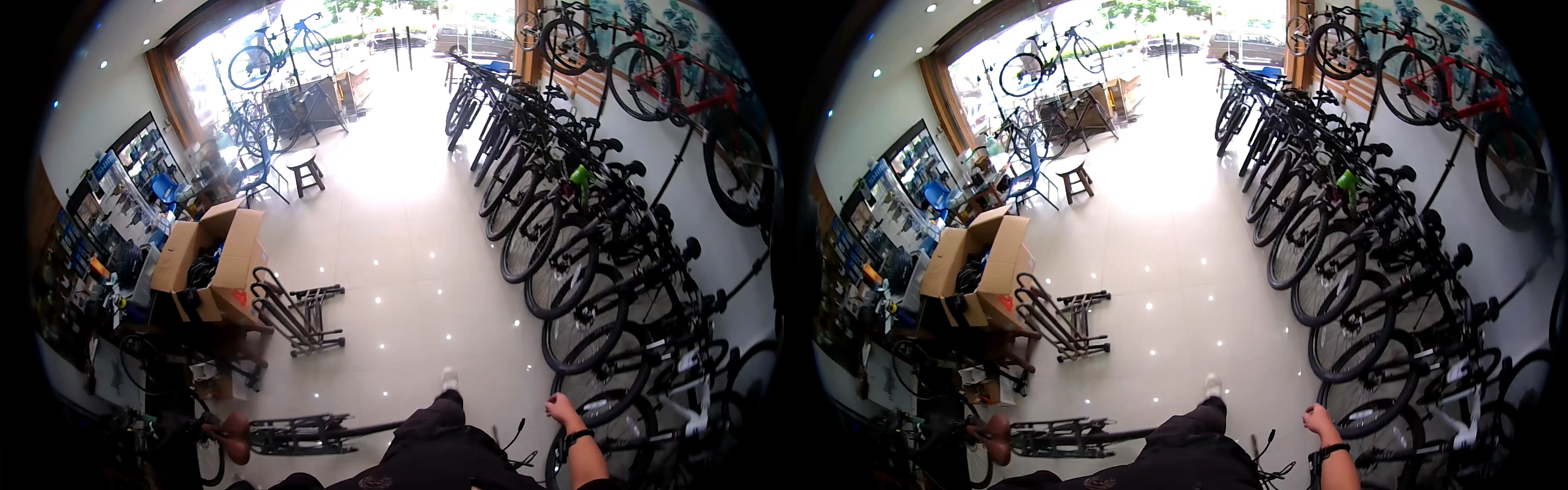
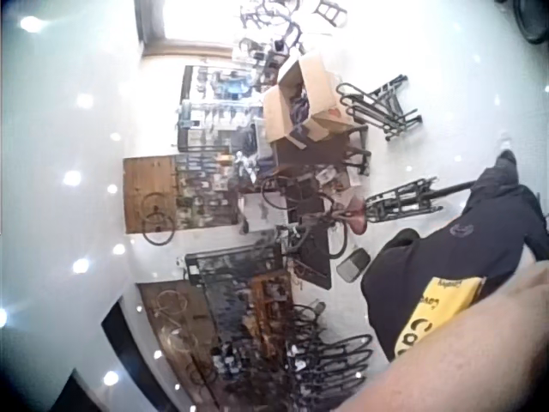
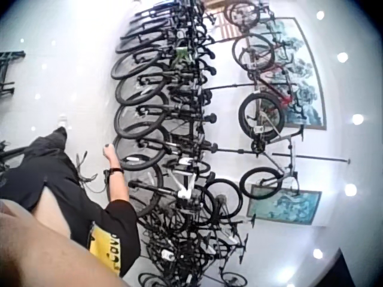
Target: The person uses a wrench to tighten a rear rack onto a bicycle frame. They then pick up a front basket, attach a strap to it, and place it onto the handlebars. Finally, the person walks to the shop entrance to meet a customer.
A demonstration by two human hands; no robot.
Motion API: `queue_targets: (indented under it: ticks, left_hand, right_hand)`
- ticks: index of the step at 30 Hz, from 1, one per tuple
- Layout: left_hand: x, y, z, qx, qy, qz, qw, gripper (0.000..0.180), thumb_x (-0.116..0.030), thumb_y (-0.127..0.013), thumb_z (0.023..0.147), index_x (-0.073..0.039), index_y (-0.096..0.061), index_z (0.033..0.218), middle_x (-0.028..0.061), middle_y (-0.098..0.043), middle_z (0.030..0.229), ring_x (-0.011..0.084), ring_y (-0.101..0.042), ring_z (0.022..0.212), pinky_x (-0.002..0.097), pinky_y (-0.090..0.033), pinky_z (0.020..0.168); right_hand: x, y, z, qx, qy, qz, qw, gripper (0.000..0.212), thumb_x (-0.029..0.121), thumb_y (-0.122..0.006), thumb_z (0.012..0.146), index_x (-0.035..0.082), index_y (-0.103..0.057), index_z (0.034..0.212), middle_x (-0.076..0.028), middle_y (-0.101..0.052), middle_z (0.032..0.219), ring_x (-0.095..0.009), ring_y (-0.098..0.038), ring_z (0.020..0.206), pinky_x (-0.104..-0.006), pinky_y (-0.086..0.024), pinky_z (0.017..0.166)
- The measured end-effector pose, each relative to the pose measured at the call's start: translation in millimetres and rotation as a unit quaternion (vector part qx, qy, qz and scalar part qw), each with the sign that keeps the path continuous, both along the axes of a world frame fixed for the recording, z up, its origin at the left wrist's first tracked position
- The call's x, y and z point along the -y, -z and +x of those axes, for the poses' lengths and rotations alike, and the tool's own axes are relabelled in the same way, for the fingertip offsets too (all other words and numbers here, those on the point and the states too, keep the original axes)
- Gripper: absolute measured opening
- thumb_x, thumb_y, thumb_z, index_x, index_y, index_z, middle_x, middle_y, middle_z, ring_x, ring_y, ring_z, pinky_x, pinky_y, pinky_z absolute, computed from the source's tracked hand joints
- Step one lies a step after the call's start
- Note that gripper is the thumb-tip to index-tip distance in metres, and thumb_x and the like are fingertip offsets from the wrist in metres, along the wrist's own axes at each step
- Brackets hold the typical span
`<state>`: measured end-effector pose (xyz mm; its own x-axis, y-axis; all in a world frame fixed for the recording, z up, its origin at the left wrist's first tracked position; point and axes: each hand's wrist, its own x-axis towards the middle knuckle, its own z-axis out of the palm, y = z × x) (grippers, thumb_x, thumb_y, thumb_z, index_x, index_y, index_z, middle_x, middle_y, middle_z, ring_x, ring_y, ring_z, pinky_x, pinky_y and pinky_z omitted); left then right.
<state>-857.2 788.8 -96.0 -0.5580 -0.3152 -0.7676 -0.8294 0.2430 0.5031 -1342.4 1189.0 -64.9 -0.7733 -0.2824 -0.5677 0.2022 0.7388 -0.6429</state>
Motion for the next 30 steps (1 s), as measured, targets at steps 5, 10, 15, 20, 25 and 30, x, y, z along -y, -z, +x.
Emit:
queue_targets:
  ticks: [5,10,15,20,25,30]
  left_hand:
    - [52.9,15.2,-153.9,0.013,-0.055,-0.038,0.998,0.032,-0.028,-0.058,0.077,-0.003,-0.070,0.092,0.0168,-0.069,0.085,0.0302,-0.067,0.081,0.0404,-0.052,0.073]
    - [144.1,6.4,-303.4,0.021,-0.077,-0.061,0.995,0.033,-0.028,-0.057,0.077,-0.003,-0.070,0.094,0.0171,-0.069,0.086,0.0304,-0.067,0.082,0.0405,-0.052,0.074]
    - [310.8,21.5,-458.5,0.033,-0.134,0.014,0.990,0.034,-0.024,-0.055,0.078,-0.002,-0.069,0.101,0.0182,-0.069,0.092,0.0320,-0.066,0.086,0.0385,-0.052,0.080]
    - [450.8,21.1,-610.3,0.005,-0.161,-0.106,0.981,0.032,-0.020,-0.056,0.078,-0.001,-0.068,0.100,0.0187,-0.069,0.088,0.0278,-0.067,0.080,0.0357,-0.052,0.078]
    - [518.4,3.0,-736.2,-0.042,-0.303,-0.001,0.952,0.027,-0.014,-0.056,0.078,0.005,-0.066,0.094,0.0148,-0.068,0.079,0.0204,-0.066,0.068,0.0314,-0.053,0.066]
    - [547.0,-29.6,-834.7,0.027,-0.252,-0.006,0.967,0.026,-0.021,-0.055,0.081,0.002,-0.069,0.084,0.0149,-0.067,0.072,0.0226,-0.066,0.070,0.0350,-0.053,0.066]
  right_hand:
    - [78.7,-2.1,-161.2,0.009,-0.018,-0.033,0.999,0.021,0.006,-0.059,0.082,-0.009,-0.056,0.097,-0.016,-0.064,0.079,-0.023,-0.066,0.064,-0.0333,-0.055,0.056]
    - [149.1,-33.5,-280.8,0.089,0.109,0.004,0.990,0.022,0.006,-0.059,0.084,-0.007,-0.056,0.101,-0.015,-0.063,0.075,-0.021,-0.063,0.056,-0.0324,-0.049,0.047]
    - [237.8,-26.8,-428.3,0.092,0.082,-0.026,0.992,0.022,0.008,-0.058,0.084,-0.006,-0.056,0.102,-0.014,-0.063,0.073,-0.020,-0.062,0.057,-0.0313,-0.049,0.047]
    - [381.9,-11.1,-591.0,0.010,0.004,-0.038,0.999,0.014,0.007,-0.060,0.082,-0.005,-0.058,0.090,-0.013,-0.064,0.073,-0.018,-0.062,0.060,-0.0309,-0.050,0.053]
    - [543.6,8.2,-782.0,-0.038,-0.058,-0.034,0.997,0.013,0.006,-0.064,0.078,-0.004,-0.058,0.082,-0.012,-0.063,0.069,-0.018,-0.062,0.057,-0.0322,-0.051,0.053]
    - [746.9,-7.8,-946.8,-0.126,-0.275,-0.004,0.953,0.023,0.016,-0.063,0.073,-0.006,-0.066,0.080,-0.014,-0.064,0.066,-0.020,-0.063,0.058,-0.0338,-0.051,0.058]
